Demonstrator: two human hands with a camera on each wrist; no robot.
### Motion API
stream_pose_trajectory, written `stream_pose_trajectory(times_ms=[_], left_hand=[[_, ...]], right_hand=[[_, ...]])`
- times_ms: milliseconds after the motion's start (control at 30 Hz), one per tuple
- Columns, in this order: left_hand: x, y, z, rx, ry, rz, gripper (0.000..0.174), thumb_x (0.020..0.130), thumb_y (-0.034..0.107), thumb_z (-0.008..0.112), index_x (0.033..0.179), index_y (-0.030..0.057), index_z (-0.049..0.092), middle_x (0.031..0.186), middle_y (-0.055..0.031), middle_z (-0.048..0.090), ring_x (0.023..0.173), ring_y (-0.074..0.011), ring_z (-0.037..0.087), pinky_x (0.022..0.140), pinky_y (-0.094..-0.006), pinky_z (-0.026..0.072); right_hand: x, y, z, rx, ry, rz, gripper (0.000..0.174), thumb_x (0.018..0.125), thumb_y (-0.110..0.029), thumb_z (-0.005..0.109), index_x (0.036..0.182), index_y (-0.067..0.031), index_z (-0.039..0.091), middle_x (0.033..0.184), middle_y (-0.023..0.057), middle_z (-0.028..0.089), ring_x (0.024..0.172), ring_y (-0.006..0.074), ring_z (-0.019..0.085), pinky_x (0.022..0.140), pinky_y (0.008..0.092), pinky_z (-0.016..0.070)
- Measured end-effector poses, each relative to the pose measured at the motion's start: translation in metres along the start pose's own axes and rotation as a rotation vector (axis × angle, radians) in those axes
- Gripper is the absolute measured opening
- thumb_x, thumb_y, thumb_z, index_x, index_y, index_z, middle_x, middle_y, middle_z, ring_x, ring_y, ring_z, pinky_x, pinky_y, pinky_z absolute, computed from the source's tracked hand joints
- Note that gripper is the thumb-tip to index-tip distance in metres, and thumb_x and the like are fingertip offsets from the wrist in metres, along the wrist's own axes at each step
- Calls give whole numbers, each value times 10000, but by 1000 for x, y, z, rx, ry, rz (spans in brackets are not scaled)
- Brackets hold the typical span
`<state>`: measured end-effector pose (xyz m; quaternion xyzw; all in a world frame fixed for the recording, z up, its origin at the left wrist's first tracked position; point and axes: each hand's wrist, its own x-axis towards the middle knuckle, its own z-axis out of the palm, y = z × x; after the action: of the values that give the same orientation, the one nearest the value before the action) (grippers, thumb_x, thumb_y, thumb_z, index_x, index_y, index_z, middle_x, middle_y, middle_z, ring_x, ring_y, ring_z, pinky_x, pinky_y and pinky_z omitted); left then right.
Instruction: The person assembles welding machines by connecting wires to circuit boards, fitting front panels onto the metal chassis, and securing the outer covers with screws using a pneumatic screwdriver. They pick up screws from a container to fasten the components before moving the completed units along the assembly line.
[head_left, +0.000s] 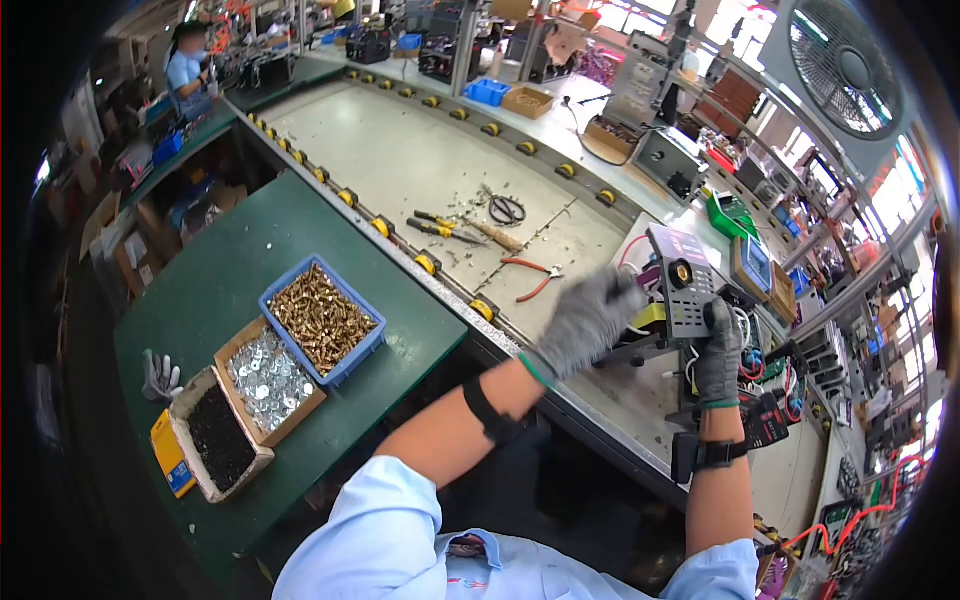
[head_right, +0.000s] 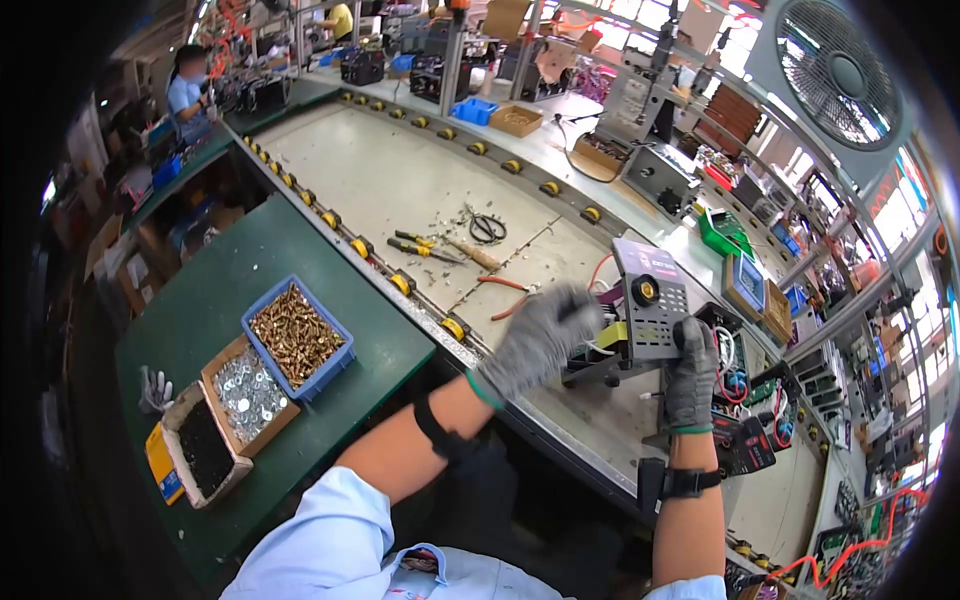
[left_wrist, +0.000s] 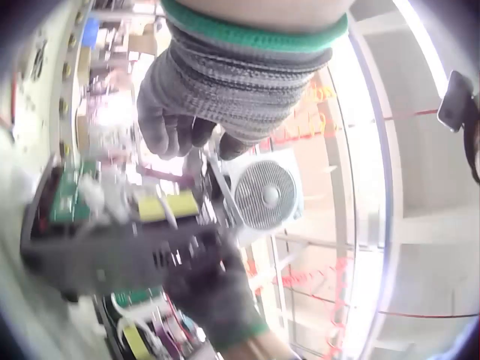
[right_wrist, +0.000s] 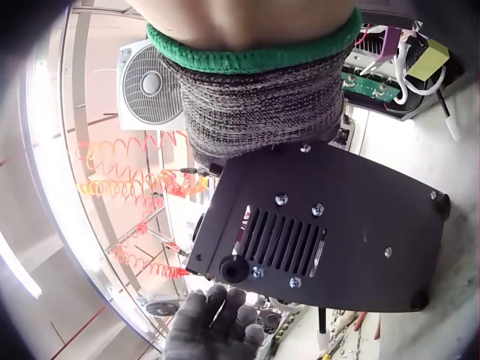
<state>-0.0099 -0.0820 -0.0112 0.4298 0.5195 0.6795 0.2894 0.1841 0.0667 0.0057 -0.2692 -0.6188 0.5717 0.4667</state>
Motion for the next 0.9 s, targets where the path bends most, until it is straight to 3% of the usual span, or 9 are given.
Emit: stream_pose_trajectory(times_ms=[67, 100, 167, 267, 433, 533, 567, 700, 900], left_hand=[[33, 17, -33, 313, 28, 101, 349, 939, 306, 705, 1140, 21, 692, 989, -119, 742, 934, -226, 705, 930, -344, 536], [46, 10, -35, 309, 30, 97, 349, 939, 306, 705, 1140, 21, 692, 989, -119, 742, 934, -226, 705, 930, -344, 536], [73, -11, -30, 522, -188, 236, 339, 937, 264, 692, 1165, 14, 699, 1052, -161, 753, 1014, -265, 716, 954, -367, 534], [96, -13, -24, 459, -371, 140, 388, 933, 260, 690, 1228, 8, 678, 1135, -190, 739, 1075, -299, 707, 987, -386, 522], [113, -19, -15, 574, -407, 202, 366, 958, 237, 610, 1229, -4, 659, 1135, -219, 724, 1093, -354, 686, 985, -410, 513], [115, -5, -23, 640, -481, 170, 388, 938, 259, 626, 1224, 0, 660, 1110, -230, 723, 1064, -366, 685, 977, -415, 514], [111, 4, -30, 633, -499, 96, 386, 890, 281, 680, 1177, 24, 695, 1078, -196, 740, 1016, -324, 705, 931, -393, 534], [100, -28, -63, 605, -449, 61, 364, 788, 275, 786, 1082, 65, 741, 981, -105, 753, 892, -215, 710, 835, -340, 557], [71, -67, -46, 529, -267, 158, 380, 760, 239, 828, 1080, 54, 743, 911, -132, 731, 844, -244, 700, 807, -355, 564]], right_hand=[[0, 3, -2, -28, -31, -34, 313, 985, -380, 681, 1057, -78, 643, 944, -16, 605, 883, 83, 567, 802, 266, 491], [1, 4, -2, -32, -32, -30, 313, 985, -380, 681, 1057, -78, 643, 944, -16, 605, 883, 83, 567, 802, 266, 491], [4, 5, -3, -111, -9, -13, 326, 978, -393, 696, 1060, -83, 639, 938, -23, 588, 872, 77, 545, 803, 258, 478], [0, -9, 3, -138, -53, 39, 325, 978, -394, 698, 1064, -86, 642, 931, -28, 583, 859, 76, 534, 799, 252, 471], [7, -8, -10, -123, -133, 116, 364, 966, -441, 695, 1069, -95, 650, 941, -30, 596, 868, 79, 557, 761, 255, 475], [10, -3, -17, -131, -125, 122, 394, 956, -473, 690, 1076, -99, 658, 947, -28, 613, 870, 82, 586, 748, 262, 487], [12, 0, -20, -133, -118, 122, 409, 950, -487, 688, 1083, -101, 663, 951, -26, 624, 872, 85, 602, 749, 268, 495], [15, 2, -23, -73, -130, 135, 390, 954, -455, 683, 1104, -96, 673, 966, -15, 648, 889, 102, 632, 780, 292, 526], [12, -3, -14, -25, -73, 159, 386, 953, -436, 685, 1122, -88, 677, 969, -3, 656, 893, 120, 643, 827, 307, 537]])
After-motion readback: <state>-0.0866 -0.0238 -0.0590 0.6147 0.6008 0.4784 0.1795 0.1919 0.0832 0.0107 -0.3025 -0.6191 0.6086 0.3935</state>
